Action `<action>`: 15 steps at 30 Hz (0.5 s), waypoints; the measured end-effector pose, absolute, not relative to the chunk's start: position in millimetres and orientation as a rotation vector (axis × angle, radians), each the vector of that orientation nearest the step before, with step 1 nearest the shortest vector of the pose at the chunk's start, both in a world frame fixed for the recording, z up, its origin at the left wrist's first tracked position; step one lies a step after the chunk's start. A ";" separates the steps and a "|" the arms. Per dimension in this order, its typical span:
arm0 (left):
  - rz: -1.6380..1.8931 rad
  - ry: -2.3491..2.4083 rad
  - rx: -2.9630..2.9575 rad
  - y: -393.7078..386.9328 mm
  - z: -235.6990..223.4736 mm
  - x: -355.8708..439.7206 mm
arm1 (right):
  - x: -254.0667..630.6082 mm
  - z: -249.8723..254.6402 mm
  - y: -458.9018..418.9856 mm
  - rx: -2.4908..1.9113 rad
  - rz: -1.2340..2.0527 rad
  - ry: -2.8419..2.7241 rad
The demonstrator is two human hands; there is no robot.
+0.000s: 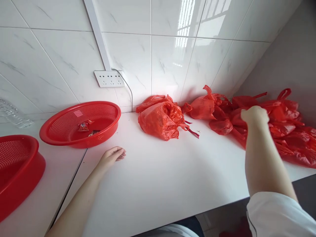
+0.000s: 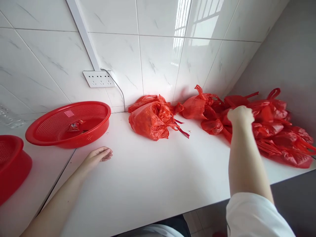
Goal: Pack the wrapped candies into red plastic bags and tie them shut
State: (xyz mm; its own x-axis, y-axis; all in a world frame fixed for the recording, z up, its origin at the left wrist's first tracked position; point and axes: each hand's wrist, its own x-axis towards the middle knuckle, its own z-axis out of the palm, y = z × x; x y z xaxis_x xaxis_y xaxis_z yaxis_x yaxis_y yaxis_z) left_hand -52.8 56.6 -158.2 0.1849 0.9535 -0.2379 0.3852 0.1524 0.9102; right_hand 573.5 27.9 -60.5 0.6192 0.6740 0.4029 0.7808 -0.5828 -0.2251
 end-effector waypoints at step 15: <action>0.617 1.389 1.518 55.1 -163.8 -50.9 | 443.1 -172.2 170.7 -1.778 0.256 -1.348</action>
